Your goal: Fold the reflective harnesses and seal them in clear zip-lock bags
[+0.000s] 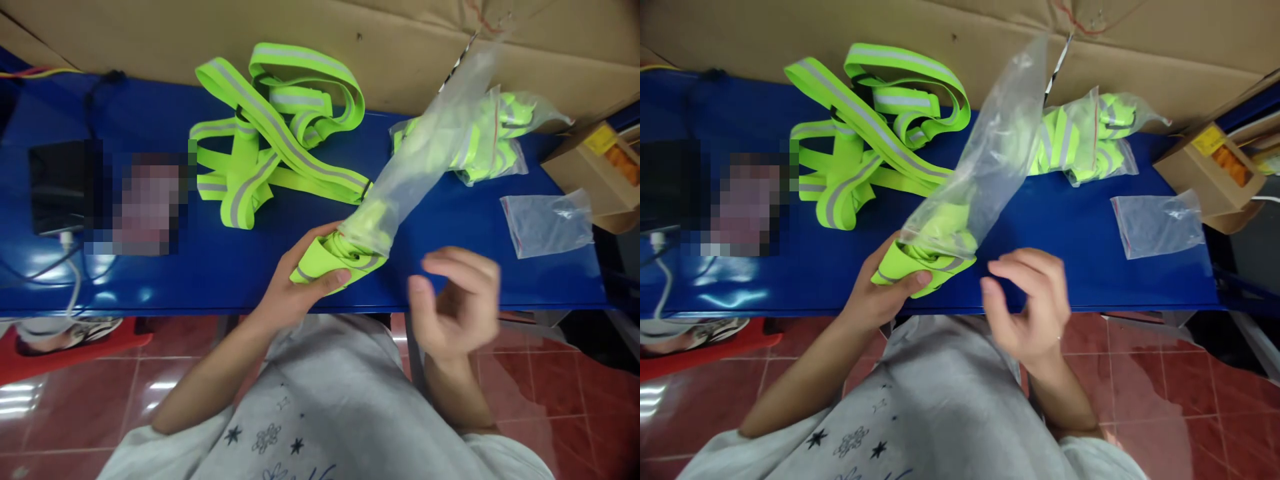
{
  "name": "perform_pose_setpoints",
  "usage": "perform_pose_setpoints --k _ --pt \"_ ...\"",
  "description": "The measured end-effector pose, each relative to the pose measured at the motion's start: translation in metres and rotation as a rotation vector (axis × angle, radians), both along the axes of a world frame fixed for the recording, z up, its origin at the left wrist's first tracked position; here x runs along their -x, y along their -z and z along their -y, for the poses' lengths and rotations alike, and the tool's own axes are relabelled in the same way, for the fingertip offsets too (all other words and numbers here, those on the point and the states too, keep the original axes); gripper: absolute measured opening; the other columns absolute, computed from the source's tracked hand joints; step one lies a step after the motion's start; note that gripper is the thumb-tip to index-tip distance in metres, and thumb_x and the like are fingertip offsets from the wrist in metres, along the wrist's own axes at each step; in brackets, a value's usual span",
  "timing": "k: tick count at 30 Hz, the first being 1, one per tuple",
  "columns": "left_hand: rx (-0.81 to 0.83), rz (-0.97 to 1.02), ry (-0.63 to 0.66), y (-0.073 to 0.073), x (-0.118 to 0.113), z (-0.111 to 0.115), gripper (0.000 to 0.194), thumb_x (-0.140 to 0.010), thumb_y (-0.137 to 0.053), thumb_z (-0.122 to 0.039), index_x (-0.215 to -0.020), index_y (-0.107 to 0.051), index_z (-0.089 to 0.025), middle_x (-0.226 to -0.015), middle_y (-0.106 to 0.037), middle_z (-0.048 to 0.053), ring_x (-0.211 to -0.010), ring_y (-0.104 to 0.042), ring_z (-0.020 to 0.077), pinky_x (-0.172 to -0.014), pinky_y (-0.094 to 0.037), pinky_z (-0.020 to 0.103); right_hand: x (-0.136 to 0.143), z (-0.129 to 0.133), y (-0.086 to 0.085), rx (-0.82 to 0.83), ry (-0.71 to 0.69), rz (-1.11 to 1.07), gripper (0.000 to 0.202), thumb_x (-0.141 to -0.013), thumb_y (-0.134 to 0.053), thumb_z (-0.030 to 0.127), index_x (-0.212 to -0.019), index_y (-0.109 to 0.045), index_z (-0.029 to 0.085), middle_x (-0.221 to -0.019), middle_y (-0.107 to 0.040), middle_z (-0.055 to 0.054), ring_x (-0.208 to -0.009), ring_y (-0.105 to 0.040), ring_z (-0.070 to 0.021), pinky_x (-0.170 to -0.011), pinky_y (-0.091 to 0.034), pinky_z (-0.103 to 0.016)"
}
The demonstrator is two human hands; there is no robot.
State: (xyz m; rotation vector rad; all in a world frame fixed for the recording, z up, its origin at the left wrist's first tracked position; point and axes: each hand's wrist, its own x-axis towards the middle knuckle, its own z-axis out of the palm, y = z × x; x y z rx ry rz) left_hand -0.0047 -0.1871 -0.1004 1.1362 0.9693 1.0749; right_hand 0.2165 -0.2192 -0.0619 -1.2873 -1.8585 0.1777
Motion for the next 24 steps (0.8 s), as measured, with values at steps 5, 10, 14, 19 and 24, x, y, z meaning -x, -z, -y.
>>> perform_pose_setpoints --k 5,10,14,19,24 --pt "0.216 0.304 -0.029 0.005 -0.015 0.008 0.058 -0.082 -0.086 -0.046 -0.132 -0.066 -0.025 -0.128 -0.075 0.010 -0.122 -0.072 0.0332 -0.105 -0.061 0.050 0.021 -0.011 0.007 -0.056 -0.028 -0.044 0.034 -0.095 -0.074 0.021 -0.127 -0.066 0.028 -0.111 -0.074 -0.006 -0.106 -0.072 -0.0239 -0.091 -0.060 -0.042" --pt "0.308 0.372 0.033 0.006 -0.013 0.009 0.077 -0.077 -0.091 -0.045 -0.143 -0.058 -0.024 -0.137 -0.072 0.014 -0.131 -0.068 0.0375 -0.109 -0.059 0.055 0.019 -0.017 0.006 0.003 -0.026 -0.196 0.023 -0.095 -0.074 0.021 -0.117 -0.071 0.026 -0.108 -0.073 -0.005 -0.101 -0.071 -0.0207 -0.087 -0.061 -0.039" --pt "0.372 0.372 0.032 0.010 -0.007 0.010 0.077 -0.076 -0.091 -0.044 -0.142 -0.059 -0.023 -0.135 -0.073 0.015 -0.128 -0.069 0.0397 -0.105 -0.062 0.054 0.013 -0.017 0.008 -0.060 -0.018 -0.054 0.025 -0.095 -0.072 0.014 -0.116 -0.073 0.028 -0.104 -0.077 -0.004 -0.096 -0.074 -0.0210 -0.085 -0.062 -0.039" --pt "0.344 0.437 -0.028 0.002 -0.007 0.010 0.080 -0.083 -0.085 -0.046 -0.153 -0.050 -0.029 -0.139 -0.070 0.014 -0.117 -0.074 0.0373 -0.091 -0.068 0.053 0.009 -0.014 0.018 -0.157 -0.023 0.109 0.038 -0.095 -0.068 0.006 -0.125 -0.071 0.029 -0.103 -0.076 -0.006 -0.093 -0.074 -0.0212 -0.080 -0.062 -0.037" --pt "0.286 0.378 -0.024 -0.001 -0.010 0.009 0.081 -0.090 -0.079 -0.040 -0.161 -0.041 -0.036 -0.154 -0.060 0.011 -0.127 -0.070 0.0360 -0.097 -0.067 0.052 0.008 -0.009 0.018 -0.086 -0.007 0.189 0.046 -0.099 -0.060 0.006 -0.135 -0.067 0.033 -0.105 -0.074 -0.005 -0.096 -0.071 -0.0199 -0.082 -0.057 -0.035"
